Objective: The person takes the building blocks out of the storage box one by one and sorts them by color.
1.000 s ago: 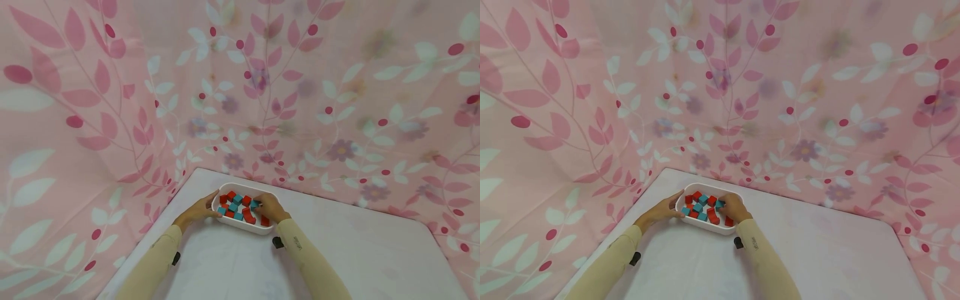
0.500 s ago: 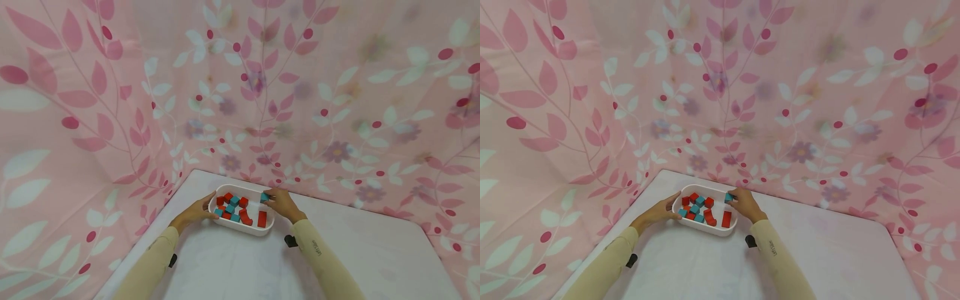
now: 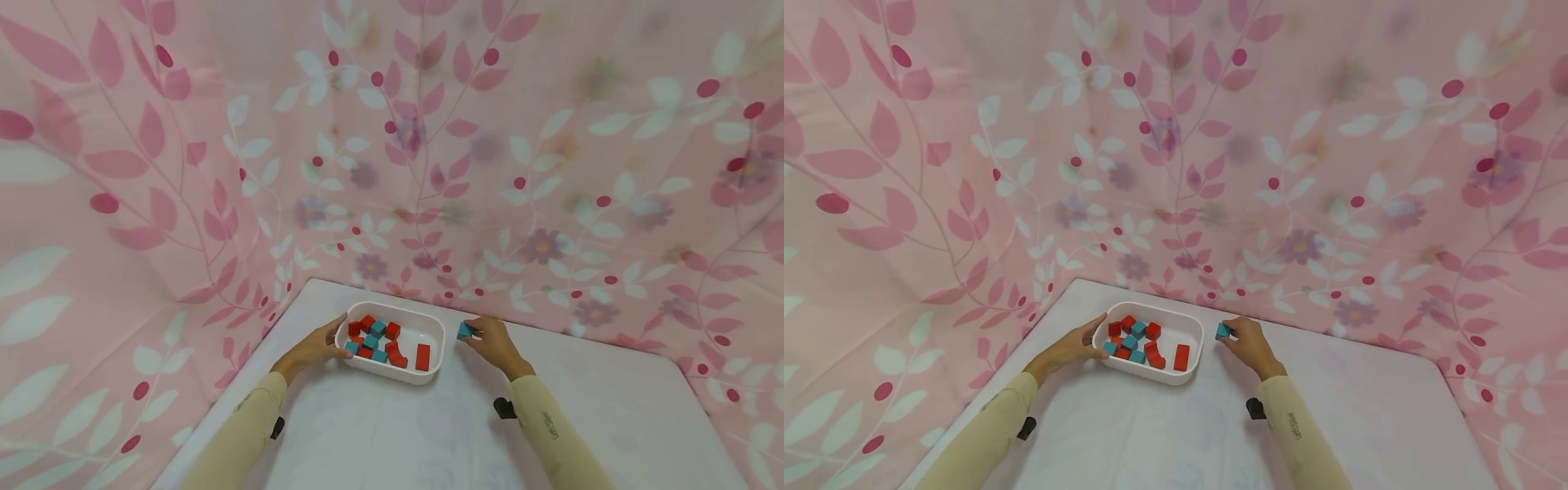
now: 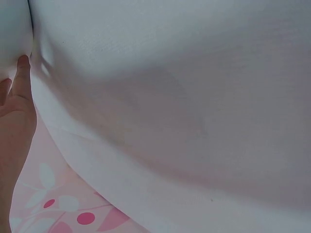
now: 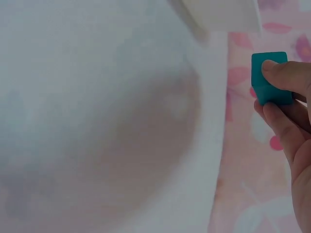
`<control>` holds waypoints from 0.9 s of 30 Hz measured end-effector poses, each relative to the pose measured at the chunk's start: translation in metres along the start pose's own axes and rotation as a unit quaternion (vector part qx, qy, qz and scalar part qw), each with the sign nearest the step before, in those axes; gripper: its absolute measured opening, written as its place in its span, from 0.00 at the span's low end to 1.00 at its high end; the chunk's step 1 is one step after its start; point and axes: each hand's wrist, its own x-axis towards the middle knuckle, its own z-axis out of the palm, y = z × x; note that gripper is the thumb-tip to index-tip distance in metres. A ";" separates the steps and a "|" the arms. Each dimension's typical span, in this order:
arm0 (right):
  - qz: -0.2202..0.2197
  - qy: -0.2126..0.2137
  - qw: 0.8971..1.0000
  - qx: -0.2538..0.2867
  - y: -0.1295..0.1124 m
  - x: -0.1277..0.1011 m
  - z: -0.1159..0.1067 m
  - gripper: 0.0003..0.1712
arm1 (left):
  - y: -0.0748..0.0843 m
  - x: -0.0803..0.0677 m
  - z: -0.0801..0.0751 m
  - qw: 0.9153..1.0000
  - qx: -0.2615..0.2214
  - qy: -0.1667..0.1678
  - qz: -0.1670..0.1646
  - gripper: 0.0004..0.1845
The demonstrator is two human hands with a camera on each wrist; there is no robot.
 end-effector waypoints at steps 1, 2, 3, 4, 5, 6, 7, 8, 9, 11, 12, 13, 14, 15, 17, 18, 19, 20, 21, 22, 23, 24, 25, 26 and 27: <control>0.014 -0.001 1.000 -0.002 0.003 -0.003 0.000 0.22 | 0.000 0.000 0.000 1.000 -0.001 0.000 0.000 0.52; 0.024 -0.002 1.000 -0.004 0.006 -0.006 0.001 0.23 | 0.000 0.000 0.000 1.000 -0.003 0.000 -0.002 0.52; 0.031 -0.006 0.999 -0.006 0.009 -0.009 0.002 0.24 | -0.001 0.001 0.000 1.000 -0.006 0.001 -0.004 0.52; 0.037 -0.009 0.999 -0.009 0.012 -0.011 0.002 0.24 | -0.001 0.001 0.000 1.000 -0.006 0.003 -0.005 0.52; 0.043 -0.012 0.999 -0.010 0.015 -0.014 0.003 0.24 | -0.002 0.001 0.000 1.000 -0.007 0.005 -0.007 0.52; 0.049 -0.013 0.999 -0.011 0.017 -0.016 0.004 0.24 | -0.002 0.001 0.000 1.000 -0.008 0.006 -0.010 0.52; 0.051 -0.015 0.999 -0.013 0.019 -0.018 0.005 0.24 | -0.002 0.002 0.000 1.000 -0.009 0.008 -0.013 0.52; 0.053 -0.016 0.998 -0.013 0.020 -0.020 0.006 0.23 | -0.002 0.002 0.000 1.000 -0.008 0.011 -0.016 0.52; 0.060 -0.017 0.998 -0.012 0.022 -0.021 0.007 0.23 | -0.002 0.002 0.000 1.000 -0.008 0.012 -0.017 0.52; 0.075 -0.017 0.997 -0.009 0.023 -0.025 0.008 0.23 | -0.001 0.002 0.000 1.000 -0.007 0.012 -0.021 0.53; 0.083 -0.019 0.996 -0.006 0.025 -0.026 0.008 0.23 | 0.000 0.001 0.000 1.000 -0.006 0.012 -0.021 0.53; 0.087 -0.021 0.996 -0.005 0.025 -0.027 0.009 0.23 | 0.000 0.001 0.000 1.000 -0.006 0.013 -0.022 0.53; 0.091 -0.022 0.996 -0.004 0.026 -0.028 0.010 0.23 | 0.000 0.000 0.000 1.000 -0.005 0.013 -0.023 0.53; 0.092 -0.022 0.995 -0.003 0.028 -0.028 0.011 0.23 | 0.001 -0.001 0.000 1.000 -0.005 0.013 -0.024 0.53; 0.092 -0.022 0.995 -0.006 0.030 -0.030 0.013 0.24 | 0.001 -0.001 0.000 1.000 -0.006 0.012 -0.026 0.53; 0.091 -0.021 0.996 -0.006 0.031 -0.030 0.013 0.23 | 0.001 -0.001 0.000 1.000 -0.008 0.011 -0.026 0.53; 0.092 -0.020 0.996 -0.007 0.032 -0.030 0.014 0.24 | 0.001 -0.001 -0.001 1.000 -0.008 0.010 -0.025 0.53; 0.093 -0.019 0.995 -0.007 0.033 -0.031 0.015 0.24 | 0.001 -0.001 -0.001 1.000 -0.010 0.008 -0.025 0.53; 0.094 -0.018 0.995 -0.005 0.034 -0.031 0.015 0.24 | 0.001 -0.001 -0.001 1.000 -0.012 0.007 -0.024 0.53; 0.099 -0.018 0.995 -0.003 0.035 -0.031 0.016 0.24 | 0.000 -0.001 -0.001 1.000 -0.010 0.003 -0.021 0.53; 0.097 -0.018 0.995 -0.003 0.035 -0.032 0.016 0.24 | 0.000 0.000 -0.001 1.000 -0.011 0.000 -0.017 0.53; 0.098 -0.018 0.995 -0.001 0.036 -0.032 0.017 0.24 | -0.001 0.000 -0.002 1.000 -0.010 -0.003 -0.014 0.53; 0.100 -0.018 0.995 -0.001 0.036 -0.032 0.017 0.25 | -0.002 0.001 -0.002 1.000 -0.009 -0.005 -0.010 0.53; 0.099 -0.019 0.995 0.000 0.036 -0.032 0.017 0.25 | -0.002 0.001 -0.002 1.000 -0.008 -0.006 -0.008 0.53; 0.099 -0.020 0.995 0.001 0.036 -0.033 0.017 0.25 | -0.003 0.002 -0.002 1.000 -0.009 -0.007 -0.007 0.53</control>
